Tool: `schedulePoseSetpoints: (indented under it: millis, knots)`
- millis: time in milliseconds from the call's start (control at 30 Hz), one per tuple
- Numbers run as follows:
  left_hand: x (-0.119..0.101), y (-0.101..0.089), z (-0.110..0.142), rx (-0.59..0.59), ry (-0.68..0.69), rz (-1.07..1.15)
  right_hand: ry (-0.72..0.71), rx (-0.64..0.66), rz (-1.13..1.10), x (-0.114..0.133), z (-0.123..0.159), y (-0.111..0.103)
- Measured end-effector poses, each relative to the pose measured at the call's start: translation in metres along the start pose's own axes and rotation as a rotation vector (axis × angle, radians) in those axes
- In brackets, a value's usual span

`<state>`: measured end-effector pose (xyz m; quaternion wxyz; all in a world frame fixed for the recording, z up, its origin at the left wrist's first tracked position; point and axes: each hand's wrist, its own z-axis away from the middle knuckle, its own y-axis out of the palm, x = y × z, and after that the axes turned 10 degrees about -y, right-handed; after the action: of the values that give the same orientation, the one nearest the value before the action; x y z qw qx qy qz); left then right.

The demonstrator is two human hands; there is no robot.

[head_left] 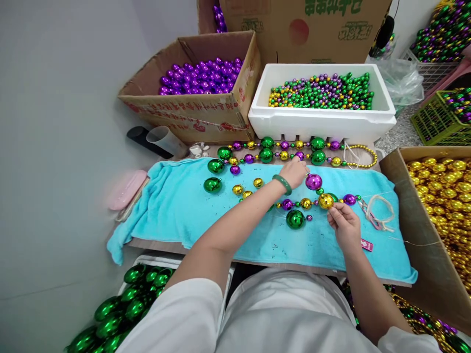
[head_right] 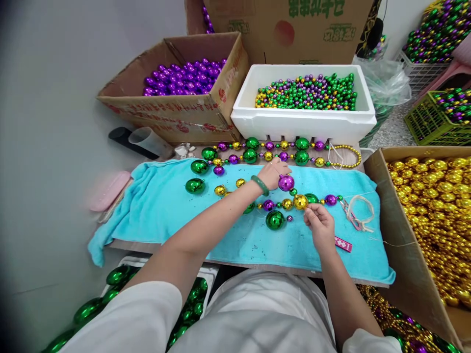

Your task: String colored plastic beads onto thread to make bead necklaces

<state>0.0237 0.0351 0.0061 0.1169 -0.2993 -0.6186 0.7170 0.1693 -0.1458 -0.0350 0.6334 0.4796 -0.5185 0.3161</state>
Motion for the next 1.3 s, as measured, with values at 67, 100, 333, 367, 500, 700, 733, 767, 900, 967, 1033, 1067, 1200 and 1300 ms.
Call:
schedulePoseSetpoints:
  millis: [67, 100, 333, 367, 500, 700, 733, 767, 900, 967, 1033, 1067, 1200, 1300]
  knots:
    - [-0.007, 0.01, -0.015, 0.066, -0.012, -0.026, 0.007, -0.009, 0.002, 0.001, 0.001, -0.002]
    - [-0.01, 0.015, -0.019, 0.076, -0.024, -0.021, 0.013, -0.013, 0.007, 0.002, 0.001, -0.004]
    - [-0.007, 0.007, -0.003, -0.062, -0.207, 0.663, -0.004, -0.048, 0.026, 0.007, 0.003, -0.012]
    - [-0.005, 0.0, 0.005, -0.071, -0.286, 0.968, -0.008, -0.038, 0.031, 0.007, 0.003, -0.012]
    - [0.008, -0.023, 0.042, 0.014, -0.442, 1.823, -0.045, -0.004, 0.075, 0.005, 0.003, -0.006]
    - [0.014, -0.03, 0.076, 0.003, -0.464, 1.99, -0.048, 0.03, 0.123, 0.007, 0.007, 0.003]
    - [0.015, -0.03, 0.078, -0.007, -0.456, 1.981, -0.047, 0.041, 0.131, 0.008, 0.007, 0.004]
    - [0.015, -0.029, 0.079, -0.017, -0.447, 1.968, -0.047, 0.048, 0.138, 0.009, 0.008, 0.005]
    - [0.016, -0.028, 0.081, -0.053, -0.416, 1.917, -0.052, 0.049, 0.151, 0.012, 0.009, 0.007]
    - [0.016, -0.028, 0.082, -0.072, -0.412, 1.903, -0.05, 0.05, 0.154, 0.012, 0.01, 0.008]
    - [0.015, -0.028, 0.084, -0.1, -0.413, 1.883, -0.044, 0.055, 0.16, 0.011, 0.01, 0.008]
    - [0.015, -0.027, 0.084, -0.113, -0.413, 1.869, -0.04, 0.058, 0.164, 0.011, 0.01, 0.008]
    - [0.015, -0.028, 0.086, -0.159, -0.395, 1.821, -0.036, 0.056, 0.184, 0.012, 0.01, 0.009]
    - [0.016, -0.028, 0.088, -0.187, -0.375, 1.807, -0.047, 0.063, 0.205, 0.013, 0.009, 0.01]
